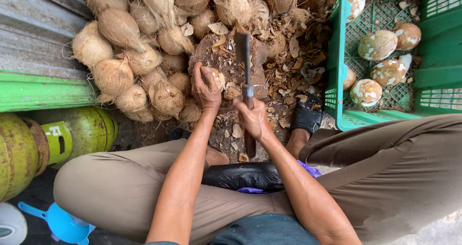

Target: The person sits cross-legged and uses a machete to peel the husk off a coconut, rotating it to remove the outer layer. The peeled coconut is placed into a green crate.

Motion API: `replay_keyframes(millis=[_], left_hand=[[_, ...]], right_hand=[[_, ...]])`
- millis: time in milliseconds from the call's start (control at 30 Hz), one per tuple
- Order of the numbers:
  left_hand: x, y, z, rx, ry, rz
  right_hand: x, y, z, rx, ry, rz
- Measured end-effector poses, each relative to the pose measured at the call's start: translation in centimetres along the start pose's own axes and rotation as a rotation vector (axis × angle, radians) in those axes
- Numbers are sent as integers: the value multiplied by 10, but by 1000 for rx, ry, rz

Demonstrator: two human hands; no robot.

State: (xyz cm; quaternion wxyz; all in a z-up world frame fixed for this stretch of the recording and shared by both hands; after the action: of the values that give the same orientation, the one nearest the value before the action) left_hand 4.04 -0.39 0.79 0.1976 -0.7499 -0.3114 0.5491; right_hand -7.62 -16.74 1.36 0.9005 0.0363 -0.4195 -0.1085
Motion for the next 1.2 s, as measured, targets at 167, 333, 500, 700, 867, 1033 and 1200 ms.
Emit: replay_keyframes(millis=[167, 333, 500, 700, 867, 1033, 1200], left_hand=[[-1, -1, 9, -26, -44, -3], [-2, -5, 3, -35, -37, -5], [1, -2, 1, -61, -31, 17], [-4, 3, -11, -53, -1, -81], [18, -8, 0, 39, 38, 77], [14, 1, -1, 171, 197, 50], [0, -4, 0, 91, 261, -71]], right_hand=[[-18, 11, 2, 59, 169, 168], [-10, 6, 1, -4, 208, 222], [-2, 2, -5, -68, 66, 45], [-12, 10, -15, -10, 257, 329], [11, -10, -4, 10, 92, 230], [11, -27, 2, -68, 112, 351], [6, -5, 8, -30, 61, 390]])
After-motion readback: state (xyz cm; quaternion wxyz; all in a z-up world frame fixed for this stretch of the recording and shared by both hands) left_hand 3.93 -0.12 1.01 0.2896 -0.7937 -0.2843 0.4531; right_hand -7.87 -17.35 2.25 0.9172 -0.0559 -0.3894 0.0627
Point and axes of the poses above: each hand's wrist, its own z-axis away from the middle knuckle, its own y-axis out of the palm, x = y × z, the point moved 8 cm from there along -z, towards the middle knuckle, and after that the axes turned 14 degrees about y, right-handed, at the moved point
